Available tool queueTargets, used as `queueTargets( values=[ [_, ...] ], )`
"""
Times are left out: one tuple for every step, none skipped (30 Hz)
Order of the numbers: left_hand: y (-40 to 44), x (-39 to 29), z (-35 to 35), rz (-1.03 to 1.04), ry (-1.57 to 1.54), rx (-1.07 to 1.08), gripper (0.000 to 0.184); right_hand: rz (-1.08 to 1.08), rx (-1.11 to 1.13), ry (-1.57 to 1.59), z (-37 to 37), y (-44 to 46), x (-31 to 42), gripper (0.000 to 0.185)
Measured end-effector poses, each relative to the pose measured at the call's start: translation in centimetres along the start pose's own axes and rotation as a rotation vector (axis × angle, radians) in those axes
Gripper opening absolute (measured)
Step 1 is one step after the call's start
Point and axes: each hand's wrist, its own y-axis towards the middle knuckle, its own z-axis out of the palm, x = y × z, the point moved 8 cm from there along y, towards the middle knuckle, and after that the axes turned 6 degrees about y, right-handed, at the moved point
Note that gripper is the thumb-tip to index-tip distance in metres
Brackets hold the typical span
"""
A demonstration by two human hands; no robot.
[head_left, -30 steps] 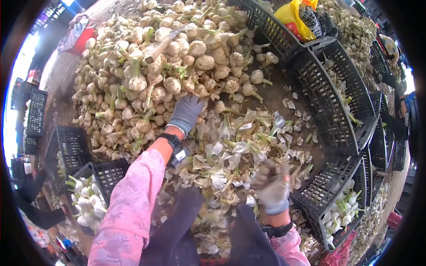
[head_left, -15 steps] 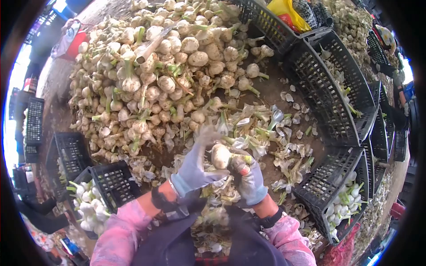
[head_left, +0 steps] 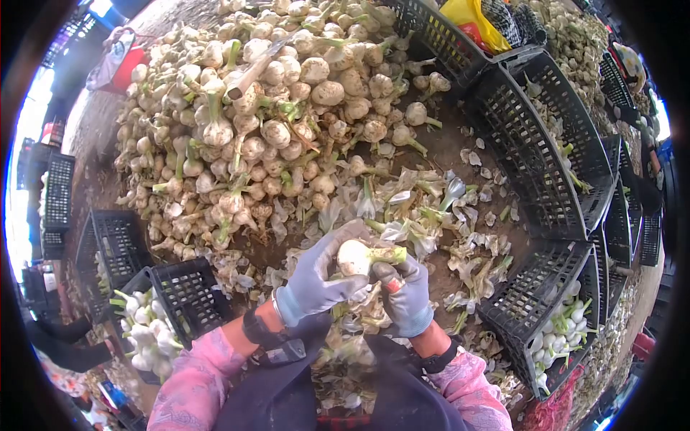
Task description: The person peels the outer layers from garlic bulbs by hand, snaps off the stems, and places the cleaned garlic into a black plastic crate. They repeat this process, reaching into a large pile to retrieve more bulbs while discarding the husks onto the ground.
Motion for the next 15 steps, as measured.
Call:
queueTargets(
  values=[
    [-0.3,0.2,0.4,-0.082,-0.172,0.01,0.077,-0.046,0.008,-0.131,0.0,-0.1,0.8,0.024],
    [-0.5,0.6,0.8,-0.165,-0.344,0.022,0.077,-0.131,0.031,-0.197,0.2,-0.1,1.7,0.024],
    [-0.6,1.1,1.1,-0.224,-0.42,0.076,0.076,-0.216,0.056,-0.262,0.5,0.0,2.6,0.024],
    [-0.9,1.6,1.0,-0.282,-0.495,0.129,0.074,-0.301,0.081,-0.328,0.8,0.0,3.4,0.024],
    [-1.2,2.0,1.3,-0.34,-0.57,0.182,0.072,-0.336,0.105,-0.382,1.0,0.0,3.8,0.026],
    [-1.4,1.9,1.5,-0.348,-0.624,0.182,0.072,-0.371,0.129,-0.437,1.1,0.0,4.2,0.027],
    [-1.6,1.9,1.7,-0.374,-0.7,0.226,0.072,-0.406,0.154,-0.491,1.2,0.1,4.6,0.029],
    [-1.8,1.9,1.8,-0.4,-0.775,0.271,0.072,-0.442,0.212,-0.523,1.4,0.3,5.0,0.03],
    [-2.0,1.9,1.9,-0.425,-0.851,0.318,0.071,-0.479,0.267,-0.556,1.5,0.4,5.5,0.031],
    [-2.4,2.0,2.3,-0.472,-0.873,0.389,0.071,-0.515,0.324,-0.591,1.8,0.6,5.9,0.032],
    [-2.9,2.2,2.7,-0.519,-0.895,0.459,0.071,-0.518,0.354,-0.658,2.1,0.8,6.2,0.032],
    [-3.6,2.3,3.2,-0.569,-0.915,0.53,0.071,-0.52,0.383,-0.724,2.5,1.0,6.5,0.033],
    [-4.2,2.7,3.7,-0.567,-0.912,0.545,0.069,-0.524,0.414,-0.79,2.9,1.1,6.6,0.033],
    [-4.5,3.3,4.2,-0.54,-0.716,0.622,0.074,-0.584,0.426,-0.811,2.6,1.4,5.5,0.043],
    [-4.6,3.5,4.7,-0.508,-0.521,0.691,0.08,-0.55,0.356,-0.778,1.6,2.2,4.8,0.048]
  ],
)
